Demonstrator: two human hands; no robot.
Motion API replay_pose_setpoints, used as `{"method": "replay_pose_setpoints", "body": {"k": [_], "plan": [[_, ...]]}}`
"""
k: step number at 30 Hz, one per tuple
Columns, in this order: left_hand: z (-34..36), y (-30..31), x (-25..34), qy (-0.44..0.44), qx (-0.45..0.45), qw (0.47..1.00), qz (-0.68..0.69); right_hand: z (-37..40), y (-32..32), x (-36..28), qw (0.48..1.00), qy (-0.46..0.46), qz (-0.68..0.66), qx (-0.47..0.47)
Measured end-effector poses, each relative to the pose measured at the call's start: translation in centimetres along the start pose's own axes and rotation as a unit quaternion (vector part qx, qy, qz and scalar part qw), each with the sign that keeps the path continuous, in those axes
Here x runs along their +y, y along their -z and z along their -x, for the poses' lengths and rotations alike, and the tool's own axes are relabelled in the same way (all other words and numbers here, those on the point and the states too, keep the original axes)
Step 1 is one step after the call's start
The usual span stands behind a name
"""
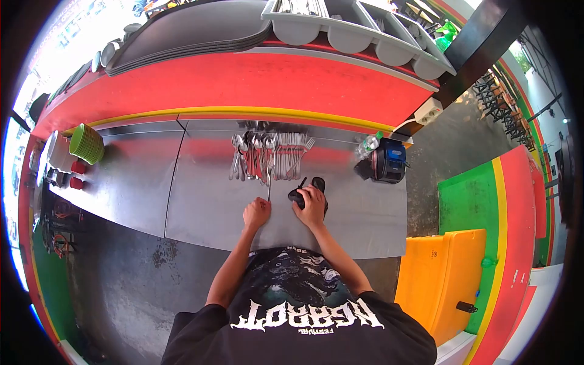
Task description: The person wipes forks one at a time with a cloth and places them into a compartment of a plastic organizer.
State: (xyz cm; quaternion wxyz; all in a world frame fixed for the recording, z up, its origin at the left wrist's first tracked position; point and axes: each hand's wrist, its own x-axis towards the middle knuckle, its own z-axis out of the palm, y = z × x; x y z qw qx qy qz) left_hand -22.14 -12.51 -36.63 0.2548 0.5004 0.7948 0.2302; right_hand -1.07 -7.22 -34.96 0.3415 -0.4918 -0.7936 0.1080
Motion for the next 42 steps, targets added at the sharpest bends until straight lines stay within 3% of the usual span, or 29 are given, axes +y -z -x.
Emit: {"method": "replay_pose_setpoints", "body": {"k": [5,8,11,14,17,23,26,29,30,33,42], "plan": [[1.9,0.8,0.5,-0.066,-0.058,0.996,0.022,1.2,2.4,-0.2,0.998,-0.02,0.017,-0.061],[2.7,-1.3,-2.1,-0.074,-0.148,0.933,0.319,2.7,6.1,-1.8,0.985,-0.078,0.1,-0.121],[5.4,0.3,0.1,-0.069,-0.192,0.908,0.364,5.3,6.3,0.7,0.991,-0.08,-0.009,-0.11],[6.3,0.0,0.5,-0.076,-0.291,0.864,0.404,6.5,5.5,2.1,0.994,-0.108,-0.024,-0.023],[5.7,-2.0,-0.8,-0.087,-0.319,0.849,0.413,5.7,6.3,0.8,0.931,-0.255,-0.261,0.0],[4.8,-4.5,-2.1,-0.078,-0.347,0.896,0.267,2.8,8.8,-5.0,0.955,-0.061,-0.275,-0.095],[4.8,-7.5,-4.9,-0.142,-0.186,0.969,0.079,3.3,6.5,-5.3,0.955,-0.013,-0.218,-0.199],[4.3,-4.8,-2.5,-0.073,-0.247,0.965,0.057,5.1,2.5,-3.1,0.973,-0.021,-0.183,-0.138],[3.8,-4.6,-2.5,-0.096,-0.301,0.94,0.127,4.6,2.5,-2.7,0.98,0.013,-0.144,-0.138],[4.0,-4.0,-2.3,-0.081,-0.338,0.901,0.26,3.6,2.1,-2.1,0.983,0.02,-0.122,-0.133],[5.0,-3.0,-1.3,-0.046,-0.341,0.873,0.346,0.1,-0.3,0.3,0.999,-0.025,-0.007,-0.032]]}}
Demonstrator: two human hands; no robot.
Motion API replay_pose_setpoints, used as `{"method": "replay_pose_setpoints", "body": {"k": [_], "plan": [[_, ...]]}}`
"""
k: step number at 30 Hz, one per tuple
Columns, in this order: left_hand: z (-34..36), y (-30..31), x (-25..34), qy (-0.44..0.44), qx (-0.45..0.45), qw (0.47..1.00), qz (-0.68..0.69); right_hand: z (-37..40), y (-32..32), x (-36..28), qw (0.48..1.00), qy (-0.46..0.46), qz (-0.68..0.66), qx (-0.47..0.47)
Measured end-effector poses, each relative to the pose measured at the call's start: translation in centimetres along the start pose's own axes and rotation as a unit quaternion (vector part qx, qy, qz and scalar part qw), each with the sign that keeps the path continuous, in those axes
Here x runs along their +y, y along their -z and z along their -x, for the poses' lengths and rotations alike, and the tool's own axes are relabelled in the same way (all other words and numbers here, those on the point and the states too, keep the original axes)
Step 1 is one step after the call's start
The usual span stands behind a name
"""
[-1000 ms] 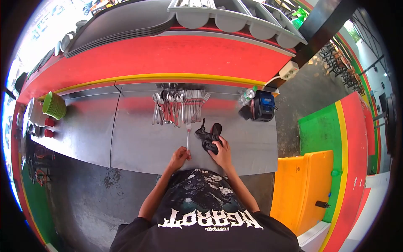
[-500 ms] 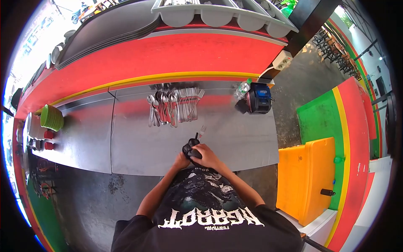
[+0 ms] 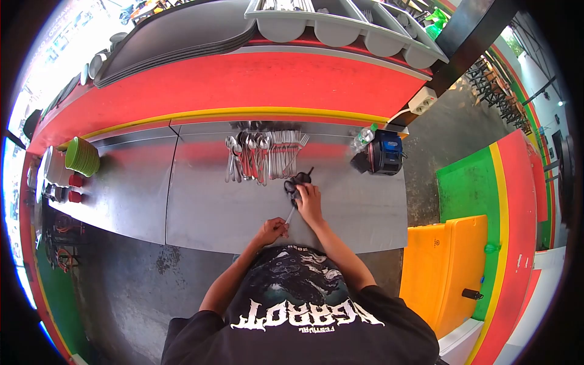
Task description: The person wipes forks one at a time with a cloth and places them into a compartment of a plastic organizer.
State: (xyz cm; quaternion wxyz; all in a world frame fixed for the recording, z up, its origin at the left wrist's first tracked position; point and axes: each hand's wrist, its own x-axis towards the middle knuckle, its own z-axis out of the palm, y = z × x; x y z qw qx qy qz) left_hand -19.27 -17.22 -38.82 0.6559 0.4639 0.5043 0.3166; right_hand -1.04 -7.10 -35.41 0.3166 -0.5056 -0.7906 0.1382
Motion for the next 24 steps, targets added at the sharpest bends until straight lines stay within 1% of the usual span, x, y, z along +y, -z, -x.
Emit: {"method": "replay_pose_setpoints", "body": {"k": [3,5,9,12,15,18,20,21,22,24], "plan": [[0.6,0.2,0.8,-0.018,-0.006,1.0,0.013,-1.7,-0.2,1.7,0.999,0.006,0.04,0.013],[0.6,0.1,0.6,-0.007,0.006,0.999,0.036,-2.5,-0.3,2.7,0.998,0.015,0.063,0.016],[0.7,-0.1,0.4,-0.021,0.019,0.999,0.039,-4.1,-0.9,4.1,0.995,-0.006,0.035,0.096],[1.4,0.0,0.9,-0.006,0.016,1.0,0.024,-5.2,0.2,4.3,0.985,-0.072,0.001,0.158],[1.3,0.0,0.3,-0.011,0.035,0.996,0.082,-5.9,2.5,3.7,0.972,-0.091,-0.074,0.203],[1.0,-0.2,1.3,0.01,0.039,0.994,0.104,-5.1,5.3,1.4,0.963,-0.042,-0.13,0.23],[0.6,-0.3,0.3,0.0,0.038,0.992,0.123,-3.2,6.4,-0.7,0.957,-0.004,-0.145,0.251],[0.5,-0.2,-0.1,-0.005,0.038,0.991,0.132,-1.7,6.5,-1.5,0.958,0.005,-0.161,0.237],[0.4,-0.1,0.0,0.01,0.034,0.99,0.139,0.1,6.3,-2.2,0.958,0.013,-0.176,0.224],[0.5,0.0,0.3,0.041,0.024,0.987,0.154,3.8,5.5,-2.6,0.968,0.046,-0.2,0.147]]}}
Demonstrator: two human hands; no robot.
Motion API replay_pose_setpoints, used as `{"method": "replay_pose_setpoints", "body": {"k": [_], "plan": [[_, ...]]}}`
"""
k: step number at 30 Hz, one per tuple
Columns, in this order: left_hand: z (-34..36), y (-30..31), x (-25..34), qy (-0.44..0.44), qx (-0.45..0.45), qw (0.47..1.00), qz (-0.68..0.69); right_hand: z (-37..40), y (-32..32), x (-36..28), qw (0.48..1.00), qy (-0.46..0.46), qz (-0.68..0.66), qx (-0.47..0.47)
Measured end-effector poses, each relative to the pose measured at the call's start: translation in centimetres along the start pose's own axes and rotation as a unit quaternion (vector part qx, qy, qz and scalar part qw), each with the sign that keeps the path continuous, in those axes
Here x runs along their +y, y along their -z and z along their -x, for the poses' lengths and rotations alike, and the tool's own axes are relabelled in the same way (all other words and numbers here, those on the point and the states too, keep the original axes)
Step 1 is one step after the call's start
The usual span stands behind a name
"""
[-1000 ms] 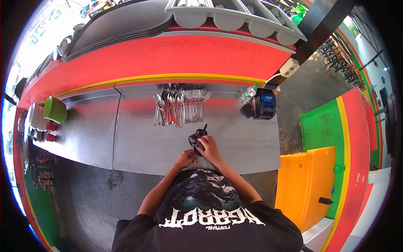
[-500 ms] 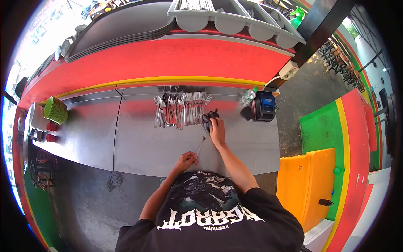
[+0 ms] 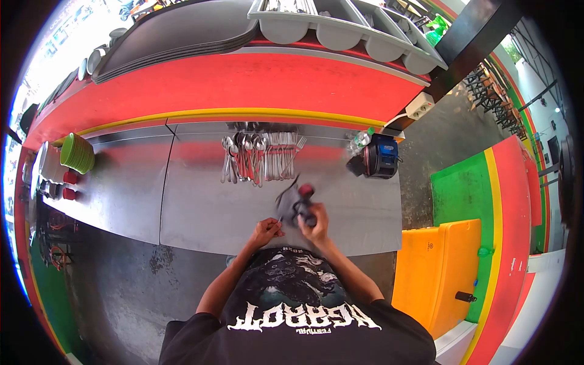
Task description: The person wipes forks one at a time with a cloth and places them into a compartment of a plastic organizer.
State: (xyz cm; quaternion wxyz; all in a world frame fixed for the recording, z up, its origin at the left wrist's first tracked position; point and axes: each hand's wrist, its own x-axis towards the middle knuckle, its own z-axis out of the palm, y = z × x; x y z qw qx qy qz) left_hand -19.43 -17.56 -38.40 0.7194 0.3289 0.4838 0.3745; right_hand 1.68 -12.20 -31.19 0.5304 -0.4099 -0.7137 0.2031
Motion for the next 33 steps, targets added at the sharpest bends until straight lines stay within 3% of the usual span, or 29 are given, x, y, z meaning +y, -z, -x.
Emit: {"method": "replay_pose_setpoints", "body": {"k": [2,4,7,9,12,15,21,25,33], "plan": [[-0.2,0.4,0.0,-0.098,0.047,0.972,-0.208,1.8,0.0,-0.8,0.991,-0.008,-0.007,-0.134],[-0.3,0.6,-0.5,-0.132,0.068,0.945,-0.292,2.2,-0.1,-1.6,0.961,-0.03,-0.018,-0.276],[-0.7,1.2,-1.5,-0.102,0.063,0.952,-0.28,1.6,-0.3,-1.6,0.961,-0.032,-0.002,-0.276],[-0.7,2.0,-2.0,-0.096,0.052,0.941,-0.32,1.1,-0.9,-1.1,0.965,-0.008,0.037,-0.261],[-0.8,2.2,-0.7,-0.054,-0.066,0.963,-0.254,1.1,-2.4,1.0,0.966,-0.002,0.083,-0.245],[0.1,0.9,0.3,-0.04,-0.041,0.993,-0.107,0.3,-3.5,2.6,0.97,0.001,0.121,-0.212],[0.6,0.4,1.1,-0.032,-0.045,0.99,-0.131,-2.3,-4.4,4.8,0.974,-0.003,0.18,-0.139],[0.6,0.2,1.1,-0.031,-0.039,0.993,-0.109,-3.3,-4.4,5.1,0.973,0.002,0.179,-0.142],[1.7,0.1,0.5,-0.061,-0.026,0.994,-0.088,-4.5,-3.1,5.3,0.977,-0.102,0.123,0.142]]}}
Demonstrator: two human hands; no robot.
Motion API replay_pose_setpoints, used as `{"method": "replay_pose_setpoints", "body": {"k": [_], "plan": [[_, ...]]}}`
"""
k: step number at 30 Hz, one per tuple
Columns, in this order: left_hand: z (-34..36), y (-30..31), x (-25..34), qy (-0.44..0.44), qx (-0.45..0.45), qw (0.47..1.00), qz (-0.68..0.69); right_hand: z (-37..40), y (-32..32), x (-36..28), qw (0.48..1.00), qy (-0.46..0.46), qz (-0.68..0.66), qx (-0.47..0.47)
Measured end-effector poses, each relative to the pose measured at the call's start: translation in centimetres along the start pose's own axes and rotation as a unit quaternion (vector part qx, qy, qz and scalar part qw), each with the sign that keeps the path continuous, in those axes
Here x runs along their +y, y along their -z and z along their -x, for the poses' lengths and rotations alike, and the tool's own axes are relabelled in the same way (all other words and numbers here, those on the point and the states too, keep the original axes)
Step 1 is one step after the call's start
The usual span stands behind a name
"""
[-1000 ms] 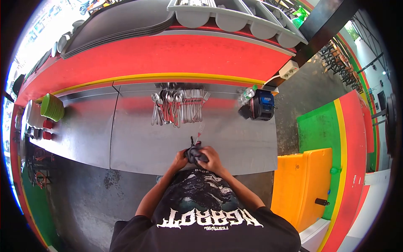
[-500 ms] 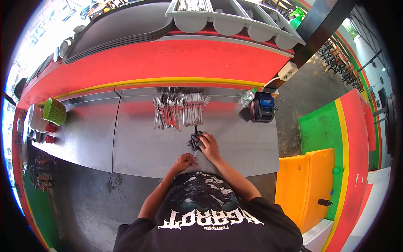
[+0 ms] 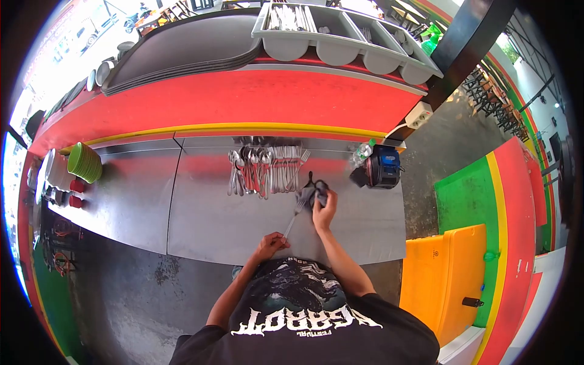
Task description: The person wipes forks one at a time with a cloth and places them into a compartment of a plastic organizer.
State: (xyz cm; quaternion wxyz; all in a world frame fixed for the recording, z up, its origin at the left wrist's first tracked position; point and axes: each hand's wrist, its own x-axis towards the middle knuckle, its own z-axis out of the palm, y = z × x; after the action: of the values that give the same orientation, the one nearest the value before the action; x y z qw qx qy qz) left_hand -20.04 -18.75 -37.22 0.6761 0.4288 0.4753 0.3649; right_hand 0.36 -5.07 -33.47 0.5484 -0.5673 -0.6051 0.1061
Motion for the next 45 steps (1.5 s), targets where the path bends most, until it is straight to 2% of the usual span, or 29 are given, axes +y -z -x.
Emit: {"method": "replay_pose_setpoints", "body": {"k": [2,3,6,7,10,11,15,18,22,24,25,27,30,31,34,38,42,44,45], "plan": [[0.2,0.0,0.6,0.025,0.011,0.999,0.025,-0.4,1.3,0.3,0.996,-0.042,-0.048,0.054],[0.2,0.1,1.0,0.038,0.016,0.998,0.037,-0.7,2.6,-0.5,0.996,-0.027,-0.042,0.067],[0.0,-0.3,1.8,-0.04,0.012,0.998,-0.038,0.7,5.8,-1.8,0.988,-0.101,-0.081,0.086],[0.0,-0.6,2.4,-0.048,-0.007,0.999,0.001,1.3,6.5,-2.3,0.989,-0.085,-0.066,0.106],[0.0,-1.5,4.6,-0.048,-0.068,0.99,0.11,3.1,9.1,-4.2,0.963,-0.215,-0.162,-0.012],[0.1,-1.8,5.4,-0.034,-0.093,0.985,0.14,3.4,9.3,-5.1,0.907,-0.32,-0.271,-0.052],[0.7,-2.5,7.0,0.038,-0.199,0.964,0.172,6.7,8.6,-3.0,0.771,-0.428,-0.393,-0.261],[0.7,-2.6,6.2,0.067,-0.208,0.964,0.152,5.3,8.4,-5.1,0.785,-0.396,-0.367,-0.305],[0.4,-2.7,5.9,0.012,-0.172,0.983,0.057,3.6,6.9,-5.6,0.833,-0.347,-0.279,-0.328],[0.3,-2.9,5.4,-0.043,-0.157,0.986,-0.017,2.6,6.1,-6.0,0.873,-0.276,-0.204,-0.347],[0.3,-2.8,5.2,-0.044,-0.14,0.988,-0.046,2.4,5.8,-6.3,0.888,-0.239,-0.166,-0.355],[0.1,-2.3,4.7,-0.046,-0.108,0.988,-0.104,2.2,5.0,-7.1,0.91,-0.231,-0.113,-0.326],[0.0,-1.7,3.6,-0.036,-0.077,0.996,0.019,2.0,4.6,-7.7,0.94,-0.228,-0.06,-0.248],[0.1,-1.2,3.1,-0.023,-0.074,0.997,0.004,1.8,4.6,-7.9,0.948,-0.227,-0.047,-0.217],[0.7,0.2,0.8,0.008,-0.068,0.997,-0.03,0.7,5.4,-8.4,0.954,-0.22,-0.07,-0.19],[0.7,0.3,0.0,0.058,-0.081,0.994,-0.034,0.2,7.1,-8.8,0.935,-0.219,-0.127,-0.248],[-0.6,0.8,-1.5,0.127,-0.09,0.986,-0.065,0.8,8.1,-8.8,0.89,-0.17,-0.145,-0.396],[-0.7,0.8,-1.3,0.091,-0.084,0.975,-0.183,2.5,7.6,-8.3,0.881,-0.11,-0.15,-0.435],[-0.6,0.9,-1.3,0.072,-0.081,0.965,-0.24,4.0,7.0,-7.1,0.869,-0.108,-0.115,-0.469]]}}
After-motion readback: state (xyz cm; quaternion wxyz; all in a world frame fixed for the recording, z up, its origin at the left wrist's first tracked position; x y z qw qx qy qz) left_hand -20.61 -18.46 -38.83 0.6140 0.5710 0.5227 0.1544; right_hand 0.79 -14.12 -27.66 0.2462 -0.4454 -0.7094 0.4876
